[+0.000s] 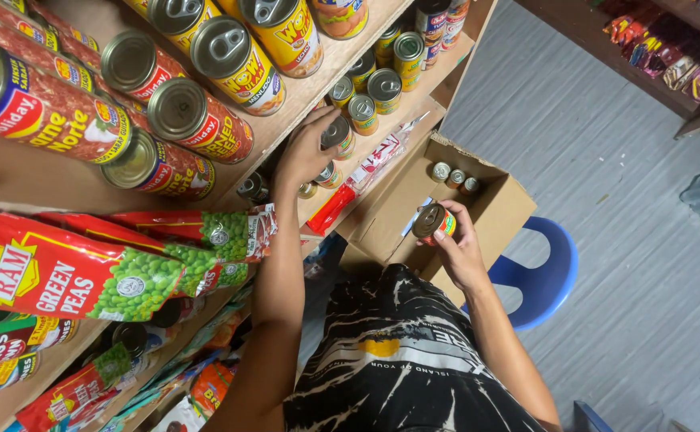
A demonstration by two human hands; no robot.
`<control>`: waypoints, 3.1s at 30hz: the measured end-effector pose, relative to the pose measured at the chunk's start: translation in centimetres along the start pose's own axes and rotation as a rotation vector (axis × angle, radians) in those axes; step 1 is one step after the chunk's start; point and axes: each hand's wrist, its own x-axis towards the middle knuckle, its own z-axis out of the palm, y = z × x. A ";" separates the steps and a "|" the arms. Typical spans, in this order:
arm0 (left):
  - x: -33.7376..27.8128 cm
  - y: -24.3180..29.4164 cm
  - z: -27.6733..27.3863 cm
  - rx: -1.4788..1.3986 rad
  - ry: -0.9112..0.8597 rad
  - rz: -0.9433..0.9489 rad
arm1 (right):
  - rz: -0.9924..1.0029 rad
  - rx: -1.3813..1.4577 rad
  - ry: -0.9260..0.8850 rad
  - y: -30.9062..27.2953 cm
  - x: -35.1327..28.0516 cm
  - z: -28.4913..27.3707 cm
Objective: Placing canned goods from a cardboard box onto store shelves.
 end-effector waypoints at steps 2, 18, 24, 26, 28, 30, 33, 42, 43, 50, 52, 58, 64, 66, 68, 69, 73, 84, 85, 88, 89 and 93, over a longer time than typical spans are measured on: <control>0.0 -0.1 0.0 -0.024 -0.003 -0.001 | -0.003 -0.003 -0.002 0.0 0.1 0.0; -3.8 8.4 0.2 0.076 0.065 0.098 | -0.029 -0.024 0.026 0.3 1.0 0.9; -7.0 11.8 3.4 -0.119 -0.238 0.286 | -0.028 -0.095 0.033 0.1 1.2 2.0; -7.9 11.6 4.8 -0.182 -0.299 0.261 | -0.023 -0.087 0.021 0.0 1.4 2.7; -8.7 10.6 6.4 -0.256 -0.258 0.200 | 0.005 -0.110 0.048 -0.4 1.5 3.6; -9.5 10.1 6.7 -0.279 -0.188 0.221 | -0.002 -0.160 0.031 -0.5 1.5 4.3; -10.5 10.1 6.2 -0.286 -0.101 0.211 | -0.013 -0.259 0.008 -0.7 1.6 5.1; -12.6 10.0 5.4 -0.145 0.192 0.212 | -0.026 -0.167 -0.069 -0.1 3.0 6.6; -12.7 9.8 5.4 -0.119 0.249 0.201 | -0.050 -0.179 -0.080 0.0 3.1 6.8; -10.7 8.1 2.5 -0.092 0.347 0.289 | -0.025 -0.193 -0.076 0.1 3.9 7.6; -9.4 7.3 1.5 -0.027 0.461 0.270 | 0.004 -0.210 -0.051 0.4 3.6 7.1; -5.6 4.8 0.4 0.058 0.529 0.269 | 0.041 -0.255 0.019 0.4 2.7 6.4; -4.0 3.2 0.1 0.033 0.437 0.212 | 0.055 -0.245 0.039 0.3 2.2 5.1; -3.9 3.3 0.0 0.045 0.430 0.224 | 0.053 -0.250 0.047 0.3 2.1 4.9; -3.8 3.1 -0.1 0.057 0.426 0.232 | 0.055 -0.257 0.052 0.3 2.2 4.7; -3.8 2.9 -0.1 0.026 0.402 0.204 | 0.056 -0.261 0.050 0.3 2.2 4.7; -3.9 1.8 0.1 -0.003 0.385 0.178 | 0.076 -0.265 0.046 0.4 2.4 4.7; -1.7 4.6 0.5 0.356 0.233 -0.024 | 0.093 -0.283 0.006 0.6 2.9 4.7; -1.3 4.3 1.0 0.386 0.232 -0.046 | 0.091 -0.268 -0.011 0.6 2.9 4.5; -0.8 2.6 2.1 0.298 0.149 -0.235 | 0.077 -0.260 -0.002 0.6 2.8 4.1; -0.7 2.6 2.1 0.299 0.149 -0.233 | 0.076 -0.259 -0.002 0.6 2.9 4.1; -0.7 2.7 1.8 0.259 0.224 -0.085 | 0.081 -0.270 0.009 0.4 3.0 4.4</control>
